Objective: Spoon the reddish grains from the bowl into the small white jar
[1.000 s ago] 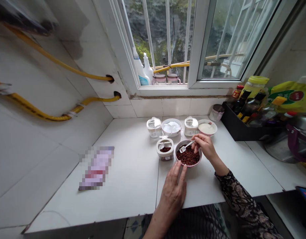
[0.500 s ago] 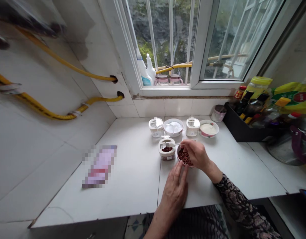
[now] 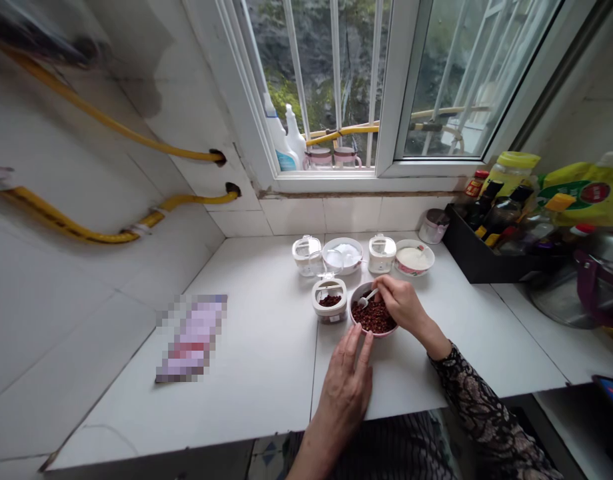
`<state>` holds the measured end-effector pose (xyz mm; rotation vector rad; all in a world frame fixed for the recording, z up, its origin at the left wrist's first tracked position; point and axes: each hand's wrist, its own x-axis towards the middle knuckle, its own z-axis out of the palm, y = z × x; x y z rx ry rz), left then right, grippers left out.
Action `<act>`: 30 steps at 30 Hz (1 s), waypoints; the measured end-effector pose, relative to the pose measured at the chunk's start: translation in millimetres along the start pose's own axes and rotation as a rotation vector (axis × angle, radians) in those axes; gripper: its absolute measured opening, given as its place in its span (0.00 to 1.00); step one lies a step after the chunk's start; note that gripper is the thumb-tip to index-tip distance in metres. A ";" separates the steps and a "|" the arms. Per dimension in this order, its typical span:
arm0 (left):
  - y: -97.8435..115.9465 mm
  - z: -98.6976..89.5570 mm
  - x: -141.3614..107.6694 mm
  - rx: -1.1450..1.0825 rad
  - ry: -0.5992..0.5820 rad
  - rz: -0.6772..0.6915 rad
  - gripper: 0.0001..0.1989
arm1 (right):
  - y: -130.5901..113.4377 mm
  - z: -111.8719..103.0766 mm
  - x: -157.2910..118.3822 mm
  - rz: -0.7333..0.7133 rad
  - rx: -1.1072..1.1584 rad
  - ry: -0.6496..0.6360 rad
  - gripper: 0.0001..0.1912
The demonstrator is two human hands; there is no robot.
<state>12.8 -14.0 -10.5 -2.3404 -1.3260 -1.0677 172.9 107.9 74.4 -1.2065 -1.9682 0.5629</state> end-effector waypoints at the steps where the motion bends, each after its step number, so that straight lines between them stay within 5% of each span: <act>1: 0.0 -0.2 0.0 0.000 -0.001 0.000 0.34 | 0.6 -1.3 0.5 0.025 0.041 0.024 0.11; 11: 0.6 -0.7 -0.3 -0.013 -0.009 -0.017 0.33 | 10.3 -7.0 4.0 0.120 0.241 0.137 0.10; 23: 2.5 -5.2 0.4 -0.051 -0.030 -0.021 0.32 | 16.9 -14.4 9.3 0.374 0.617 0.086 0.16; 30: 3.6 -7.1 0.5 -0.066 -0.042 -0.032 0.33 | 8.2 -10.8 2.3 0.116 0.303 0.024 0.10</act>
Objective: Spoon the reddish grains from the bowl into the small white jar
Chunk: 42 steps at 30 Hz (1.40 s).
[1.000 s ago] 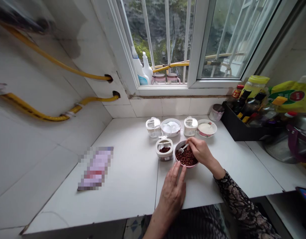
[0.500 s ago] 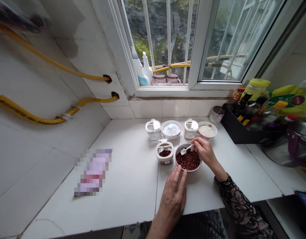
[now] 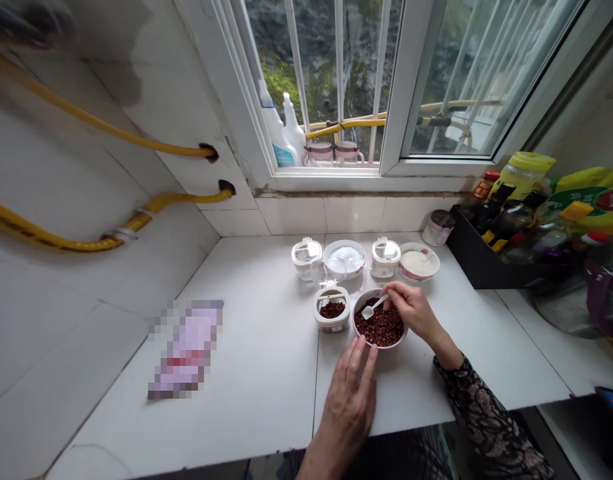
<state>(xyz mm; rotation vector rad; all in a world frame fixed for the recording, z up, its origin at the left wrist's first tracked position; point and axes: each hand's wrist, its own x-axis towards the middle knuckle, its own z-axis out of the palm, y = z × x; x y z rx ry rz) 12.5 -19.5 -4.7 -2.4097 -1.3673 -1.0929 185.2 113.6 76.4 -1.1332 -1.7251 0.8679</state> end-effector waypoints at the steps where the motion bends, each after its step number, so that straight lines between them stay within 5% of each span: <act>1: 0.1 0.1 -0.3 -0.002 0.000 -0.005 0.33 | -1.3 2.4 -1.6 -0.036 -0.050 -0.027 0.10; 5: 0.1 0.7 -1.1 -0.001 0.001 -0.012 0.34 | -3.3 8.0 -4.6 -0.049 -0.061 -0.060 0.11; 14: -1.5 0.9 -1.6 0.016 -0.013 -0.002 0.34 | 0.0 1.7 0.9 0.247 0.314 0.010 0.16; 22: -2.2 1.2 -0.3 0.031 0.000 -0.002 0.35 | -2.9 2.3 3.5 0.235 0.371 0.076 0.17; 28: -2.2 2.3 1.4 0.017 0.037 0.009 0.35 | -16.0 23.5 1.0 0.048 0.323 0.130 0.15; 35: -1.3 4.3 2.0 0.016 0.050 0.005 0.35 | -26.9 36.7 -9.8 -0.554 -0.155 -0.036 0.11; 42: -0.1 0.9 2.6 0.037 0.002 0.005 0.34 | -21.2 10.7 -6.0 -0.152 0.004 0.109 0.09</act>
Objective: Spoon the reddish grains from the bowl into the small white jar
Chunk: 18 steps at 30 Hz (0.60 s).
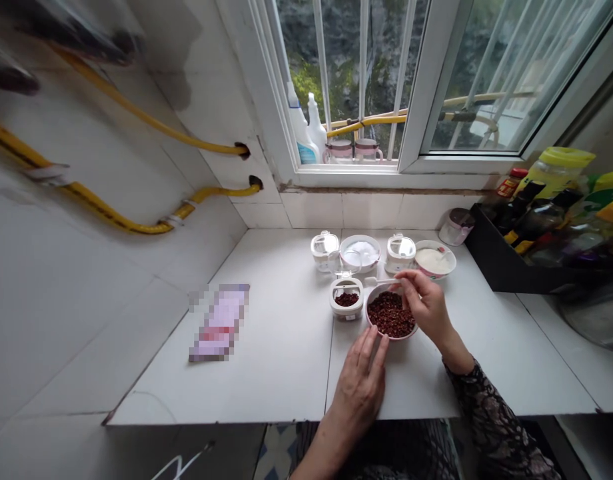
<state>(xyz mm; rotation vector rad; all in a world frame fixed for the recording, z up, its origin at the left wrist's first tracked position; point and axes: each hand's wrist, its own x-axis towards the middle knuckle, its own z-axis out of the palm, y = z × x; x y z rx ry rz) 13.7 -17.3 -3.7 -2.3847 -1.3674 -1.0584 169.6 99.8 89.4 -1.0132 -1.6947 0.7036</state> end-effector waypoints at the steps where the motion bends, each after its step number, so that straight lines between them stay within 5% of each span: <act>1: 0.1 -0.2 -0.2 0.000 -0.008 -0.001 0.34 | 1.9 -4.0 1.4 0.032 0.004 -0.021 0.09; 10: 0.0 0.2 -1.1 -0.018 0.000 0.002 0.33 | 4.5 -19.1 3.8 -0.033 -0.211 -0.190 0.10; 18: 0.0 -0.6 -1.2 -0.025 0.007 0.000 0.34 | 3.5 -19.5 0.5 -0.050 -0.294 -0.134 0.11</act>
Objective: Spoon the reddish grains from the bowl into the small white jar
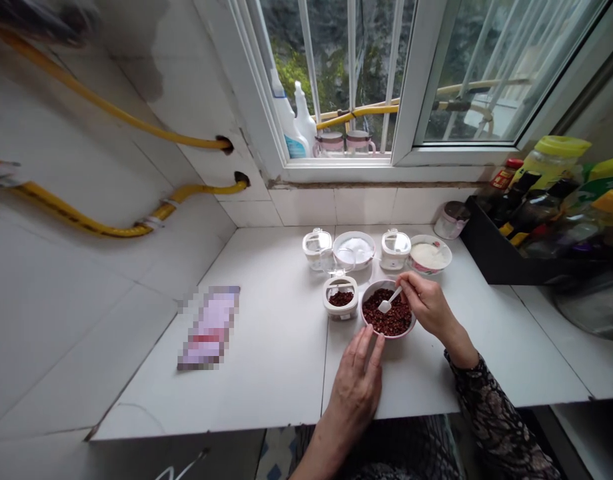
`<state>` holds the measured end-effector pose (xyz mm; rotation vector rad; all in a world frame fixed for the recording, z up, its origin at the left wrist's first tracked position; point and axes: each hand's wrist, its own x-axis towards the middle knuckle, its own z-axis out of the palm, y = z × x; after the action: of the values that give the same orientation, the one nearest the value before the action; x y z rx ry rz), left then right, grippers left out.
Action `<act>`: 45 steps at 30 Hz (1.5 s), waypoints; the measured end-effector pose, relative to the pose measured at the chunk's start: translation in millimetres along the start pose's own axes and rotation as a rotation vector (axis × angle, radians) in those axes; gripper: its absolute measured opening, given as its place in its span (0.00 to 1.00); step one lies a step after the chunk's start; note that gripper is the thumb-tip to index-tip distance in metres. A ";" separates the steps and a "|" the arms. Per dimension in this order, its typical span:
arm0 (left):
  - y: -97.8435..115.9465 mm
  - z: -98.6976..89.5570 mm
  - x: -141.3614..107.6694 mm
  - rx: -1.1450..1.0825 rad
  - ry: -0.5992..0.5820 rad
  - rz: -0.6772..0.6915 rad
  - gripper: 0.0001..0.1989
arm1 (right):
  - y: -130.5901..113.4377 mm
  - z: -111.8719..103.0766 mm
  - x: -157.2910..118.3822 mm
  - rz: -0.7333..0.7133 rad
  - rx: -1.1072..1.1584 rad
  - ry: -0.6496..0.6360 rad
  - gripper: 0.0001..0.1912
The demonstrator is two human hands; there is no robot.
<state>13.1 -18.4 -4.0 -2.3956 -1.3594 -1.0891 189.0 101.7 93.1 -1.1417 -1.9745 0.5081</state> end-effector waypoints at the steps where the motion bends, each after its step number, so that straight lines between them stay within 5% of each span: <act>1: -0.1 0.3 -0.4 -0.001 -0.004 -0.002 0.34 | 0.5 0.3 -0.3 -0.007 -0.016 -0.005 0.11; 7: -0.4 0.1 -1.2 -0.010 0.009 -0.011 0.34 | 2.3 10.2 -1.6 0.009 -0.009 -0.101 0.11; 21: -1.0 -0.9 -0.9 -0.013 0.002 -0.002 0.34 | 7.2 10.4 0.8 0.238 0.267 0.005 0.10; 34: -0.6 -1.4 -0.4 -0.004 0.004 -0.004 0.33 | 6.3 18.3 -1.5 0.177 0.186 -0.024 0.10; 45: -0.5 -2.3 0.4 0.001 0.002 -0.005 0.33 | 4.6 19.8 -1.3 0.284 0.366 -0.034 0.10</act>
<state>11.6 -19.0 -2.2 -2.3915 -1.3653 -1.0914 176.3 103.8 77.4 -1.1840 -1.6625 0.9985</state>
